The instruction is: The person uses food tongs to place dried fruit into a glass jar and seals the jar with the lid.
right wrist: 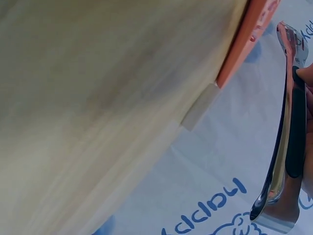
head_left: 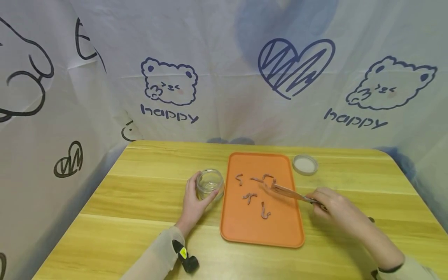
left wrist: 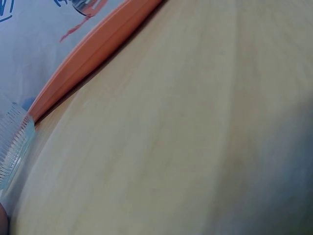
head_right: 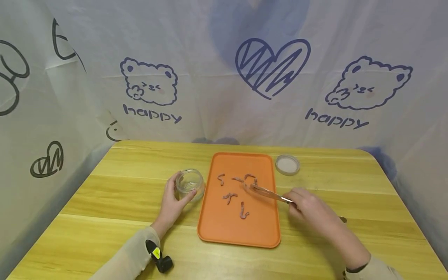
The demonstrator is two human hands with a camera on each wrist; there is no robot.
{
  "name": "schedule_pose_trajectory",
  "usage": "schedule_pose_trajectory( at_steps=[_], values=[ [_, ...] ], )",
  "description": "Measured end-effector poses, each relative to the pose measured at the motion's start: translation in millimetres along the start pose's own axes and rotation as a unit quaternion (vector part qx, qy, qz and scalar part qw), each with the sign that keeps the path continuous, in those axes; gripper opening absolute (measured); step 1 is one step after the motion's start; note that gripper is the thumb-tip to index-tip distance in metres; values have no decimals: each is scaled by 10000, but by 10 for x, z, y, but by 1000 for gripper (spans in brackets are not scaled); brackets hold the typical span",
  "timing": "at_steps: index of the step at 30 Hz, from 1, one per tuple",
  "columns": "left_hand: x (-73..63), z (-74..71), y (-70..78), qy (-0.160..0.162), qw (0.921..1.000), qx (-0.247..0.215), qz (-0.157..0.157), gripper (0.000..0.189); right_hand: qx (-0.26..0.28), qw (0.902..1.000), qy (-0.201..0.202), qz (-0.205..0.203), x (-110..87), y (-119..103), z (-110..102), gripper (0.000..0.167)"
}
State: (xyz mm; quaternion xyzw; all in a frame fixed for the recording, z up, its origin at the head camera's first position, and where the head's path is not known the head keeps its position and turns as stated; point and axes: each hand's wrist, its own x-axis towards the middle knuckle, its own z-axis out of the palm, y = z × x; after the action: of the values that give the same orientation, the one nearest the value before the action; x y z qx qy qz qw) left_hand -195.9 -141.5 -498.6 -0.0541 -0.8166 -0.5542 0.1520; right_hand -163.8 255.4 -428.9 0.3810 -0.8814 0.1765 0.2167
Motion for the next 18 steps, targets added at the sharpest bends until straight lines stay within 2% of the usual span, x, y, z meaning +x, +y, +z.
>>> schedule_pose_trajectory(
  at_steps=[2,6,8,11,15,18],
  values=[
    [-6,2,-4,2,10000,-14,23,86,3,10000,32,-12,26,0,-16,11],
    [-14,3,-16,-3,9999,-68,106,84,4,10000,91,-36,94,-16,-41,41],
    [-12,1,-14,1,9999,-75,111,84,-23,9999,117,-43,141,-32,-55,35],
    [-8,-1,-12,15,9999,-39,94,84,-80,9999,102,-10,223,-62,-66,15],
    [-7,-4,3,20,10000,-2,67,85,-196,9998,36,31,373,-114,-61,23],
    [-5,-8,17,21,10000,22,46,85,-269,9996,-12,-4,505,-158,-48,23]
  ],
)
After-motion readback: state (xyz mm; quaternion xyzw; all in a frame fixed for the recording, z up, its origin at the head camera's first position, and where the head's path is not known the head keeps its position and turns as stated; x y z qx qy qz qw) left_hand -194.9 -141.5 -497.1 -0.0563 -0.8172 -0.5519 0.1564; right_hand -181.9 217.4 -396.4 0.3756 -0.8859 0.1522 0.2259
